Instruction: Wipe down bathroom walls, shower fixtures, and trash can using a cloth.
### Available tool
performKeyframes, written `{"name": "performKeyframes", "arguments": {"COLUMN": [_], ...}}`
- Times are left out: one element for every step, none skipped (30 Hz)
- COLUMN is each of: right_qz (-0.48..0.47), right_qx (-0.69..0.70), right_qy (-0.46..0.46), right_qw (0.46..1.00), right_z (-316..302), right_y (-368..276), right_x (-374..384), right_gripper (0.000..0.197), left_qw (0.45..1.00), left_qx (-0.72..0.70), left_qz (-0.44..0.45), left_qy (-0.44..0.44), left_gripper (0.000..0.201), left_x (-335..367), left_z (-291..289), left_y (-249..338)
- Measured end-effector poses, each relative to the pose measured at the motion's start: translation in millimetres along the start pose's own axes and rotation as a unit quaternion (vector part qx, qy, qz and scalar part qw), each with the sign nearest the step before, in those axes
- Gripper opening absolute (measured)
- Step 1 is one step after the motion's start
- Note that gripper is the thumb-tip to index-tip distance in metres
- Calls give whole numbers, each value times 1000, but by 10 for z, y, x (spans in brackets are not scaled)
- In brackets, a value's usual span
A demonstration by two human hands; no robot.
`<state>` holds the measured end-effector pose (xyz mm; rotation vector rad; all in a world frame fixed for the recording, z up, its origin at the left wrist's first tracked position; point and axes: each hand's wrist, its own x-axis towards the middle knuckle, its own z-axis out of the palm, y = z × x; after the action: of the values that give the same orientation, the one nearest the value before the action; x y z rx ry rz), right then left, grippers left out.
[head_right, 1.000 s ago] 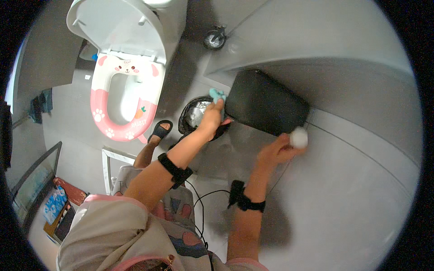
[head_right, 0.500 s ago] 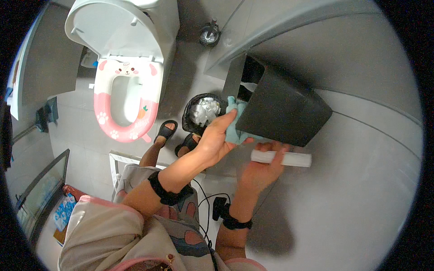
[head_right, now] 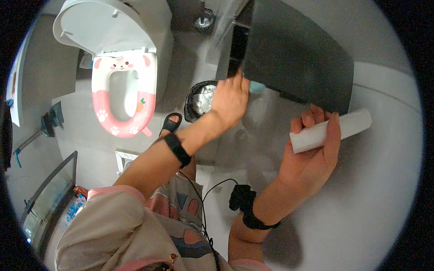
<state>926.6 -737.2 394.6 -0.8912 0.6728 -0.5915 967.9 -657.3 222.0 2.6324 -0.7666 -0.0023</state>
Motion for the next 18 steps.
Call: {"name": "performKeyframes", "arguments": {"right_qz": [20,19,25,31,22,22,30,40,43,42,41,41,54,61,69,63,61,58], "right_qx": [30,33,40,47,24,25,16,7,9,4,-2,-2,11,19,26,18,15,12], "right_qy": [-41,-32,-62,-91,-93,-86,-111,-138,-137,-137,-138,-136,-155,-166,-177,-178,-178,-179], "right_qw": [999,999,997,994,995,996,993,990,990,990,990,990,986,984,981,982,982,982], "right_z": [-25,-54,-70,-84,-74,-102,-124,-138,-125,-113,-114,-132,-145,-156,-161,-172,-192,-211], "right_y": [-17,-33,-45,-57,-66,-82,-91,-97,-96,-102,-114,-133,-136,-138,-135,-123,-113,-104], "right_x": [12,22,26,25,10,31,63,80,78,74,77,88,96,100,105,107,111,119], "right_gripper": [21,21,21,21,29,29,35,42,42,45,48,48,48,48,48,49,49,49], "left_qw": [979,978,979,978,977,983,987,986,992,994,994,992,987,987,988,986,986,985], "left_qx": [-24,-22,1,24,25,59,92,94,81,65,64,34,7,10,-18,-46,-44,-43], "left_qz": [-54,-48,-45,-43,-38,-25,-13,-13,30,75,76,120,161,159,145,132,132,130], "left_qy": [-193,-199,-200,-201,-206,-171,-133,-137,-87,-36,-38,-8,24,24,58,90,90,102], "left_gripper": [38,38,49,60,60,65,70,70,66,62,62,57,53,53,48,43,43,38], "left_x": [141,186,207,206,206,214,231,239,252,285,324,377,427,510,624,687,713,748], "left_z": [-1,24,50,87,129,178,238,347,473,510,540,566,572,622,663,635,606,575], "left_y": [-36,-22,-1,36,98,185,269,328,378,450,518,583,608,601,568,544,516,469]}}
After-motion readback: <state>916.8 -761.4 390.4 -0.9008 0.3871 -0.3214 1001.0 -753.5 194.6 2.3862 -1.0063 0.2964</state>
